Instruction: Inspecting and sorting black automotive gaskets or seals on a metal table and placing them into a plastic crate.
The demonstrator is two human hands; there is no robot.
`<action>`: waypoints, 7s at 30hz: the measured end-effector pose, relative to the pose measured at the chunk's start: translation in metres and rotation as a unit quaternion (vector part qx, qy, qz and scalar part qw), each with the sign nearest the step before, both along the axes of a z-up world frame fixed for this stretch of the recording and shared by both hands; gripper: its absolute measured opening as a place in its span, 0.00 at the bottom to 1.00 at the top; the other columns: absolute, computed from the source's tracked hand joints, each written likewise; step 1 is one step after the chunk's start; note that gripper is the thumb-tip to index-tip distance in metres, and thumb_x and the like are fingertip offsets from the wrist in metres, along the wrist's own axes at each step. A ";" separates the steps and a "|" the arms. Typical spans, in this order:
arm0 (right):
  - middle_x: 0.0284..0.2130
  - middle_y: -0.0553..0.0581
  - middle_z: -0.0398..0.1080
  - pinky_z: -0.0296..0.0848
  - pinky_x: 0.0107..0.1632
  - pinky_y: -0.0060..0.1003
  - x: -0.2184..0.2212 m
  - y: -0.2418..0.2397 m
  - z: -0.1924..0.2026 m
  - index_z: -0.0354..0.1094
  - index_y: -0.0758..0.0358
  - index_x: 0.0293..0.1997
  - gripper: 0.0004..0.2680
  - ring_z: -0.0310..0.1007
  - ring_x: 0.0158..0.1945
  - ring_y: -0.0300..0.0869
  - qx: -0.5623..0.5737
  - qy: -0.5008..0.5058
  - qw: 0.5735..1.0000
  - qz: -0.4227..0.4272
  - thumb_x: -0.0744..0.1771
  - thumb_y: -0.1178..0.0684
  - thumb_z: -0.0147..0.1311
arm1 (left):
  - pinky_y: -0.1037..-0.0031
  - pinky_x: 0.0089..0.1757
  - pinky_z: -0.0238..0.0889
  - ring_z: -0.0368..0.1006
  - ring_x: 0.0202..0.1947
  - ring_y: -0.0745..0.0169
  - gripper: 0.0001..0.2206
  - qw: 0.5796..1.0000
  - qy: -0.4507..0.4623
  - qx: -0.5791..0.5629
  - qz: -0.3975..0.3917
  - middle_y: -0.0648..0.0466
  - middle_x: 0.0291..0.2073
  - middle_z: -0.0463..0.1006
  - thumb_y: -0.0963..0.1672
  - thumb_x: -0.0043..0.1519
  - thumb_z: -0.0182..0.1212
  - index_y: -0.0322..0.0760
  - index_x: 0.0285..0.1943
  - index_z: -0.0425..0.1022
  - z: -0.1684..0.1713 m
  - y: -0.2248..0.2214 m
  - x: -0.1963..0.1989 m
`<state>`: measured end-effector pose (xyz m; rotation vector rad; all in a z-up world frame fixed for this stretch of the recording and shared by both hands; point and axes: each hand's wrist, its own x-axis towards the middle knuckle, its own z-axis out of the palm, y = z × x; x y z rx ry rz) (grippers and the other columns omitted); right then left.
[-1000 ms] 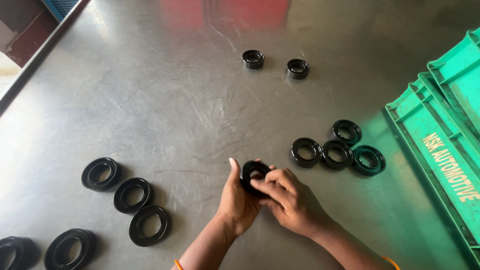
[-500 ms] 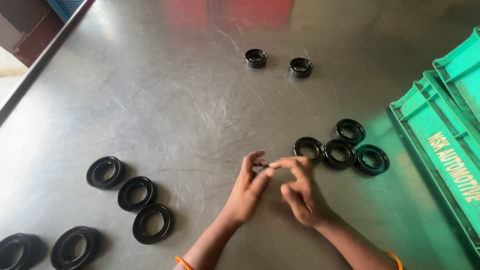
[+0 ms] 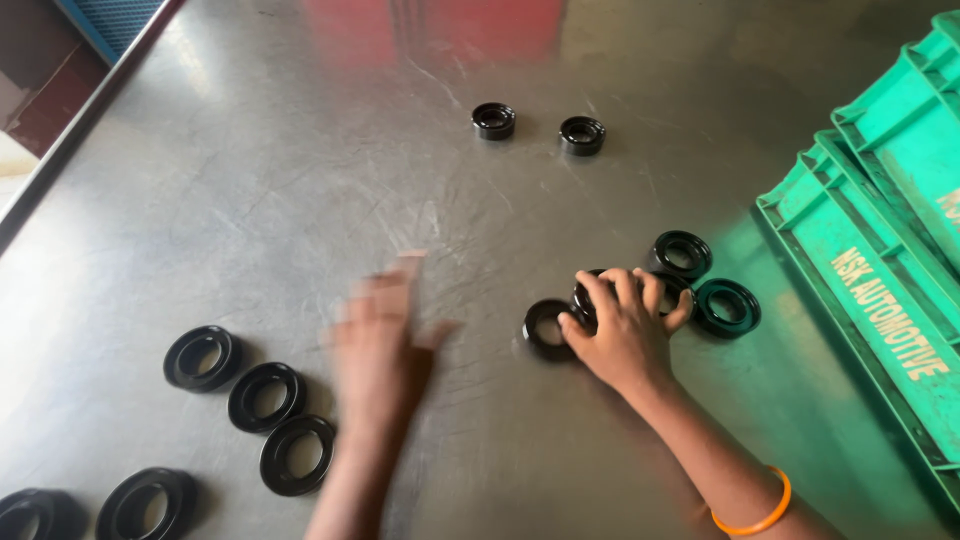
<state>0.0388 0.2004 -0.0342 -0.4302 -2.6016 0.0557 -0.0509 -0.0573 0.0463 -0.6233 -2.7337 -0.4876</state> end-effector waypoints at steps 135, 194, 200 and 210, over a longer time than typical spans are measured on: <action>0.46 0.40 0.74 0.39 0.61 0.82 0.007 0.048 0.021 0.75 0.46 0.46 0.13 0.57 0.64 0.46 -0.103 -0.034 0.991 -0.074 0.59 0.52 0.62 | 0.60 0.40 0.64 0.78 0.37 0.56 0.25 0.984 0.139 -0.109 -0.039 0.49 0.36 0.81 0.57 0.46 0.66 0.35 0.40 0.75 -0.197 -0.130 -0.049; 0.41 0.56 0.72 0.73 0.34 0.34 0.021 -0.033 0.041 0.66 0.59 0.61 0.17 0.73 0.34 0.39 -0.374 0.041 0.885 0.275 0.65 0.66 0.50 | 0.71 0.56 0.64 0.71 0.50 0.68 0.13 0.552 -0.592 0.530 -0.253 0.55 0.45 0.78 0.46 0.66 0.59 0.33 0.54 0.74 -0.067 0.052 0.050; 0.36 0.56 0.71 0.70 0.31 0.37 0.025 -0.051 0.038 0.70 0.58 0.58 0.13 0.68 0.31 0.41 -0.659 -0.044 0.742 0.114 0.67 0.55 0.55 | 0.59 0.54 0.71 0.75 0.49 0.57 0.22 0.436 -0.617 0.649 -0.091 0.52 0.45 0.75 0.53 0.69 0.45 0.32 0.57 0.72 -0.072 0.053 0.041; 0.46 0.52 0.65 0.64 0.57 0.47 0.026 -0.034 0.036 0.76 0.48 0.52 0.16 0.63 0.51 0.47 -0.059 0.123 0.919 0.370 0.70 0.34 0.44 | 0.59 0.52 0.69 0.75 0.54 0.53 0.41 0.398 -0.643 0.646 -0.107 0.45 0.54 0.78 0.64 0.64 0.20 0.35 0.66 0.67 -0.047 0.042 0.037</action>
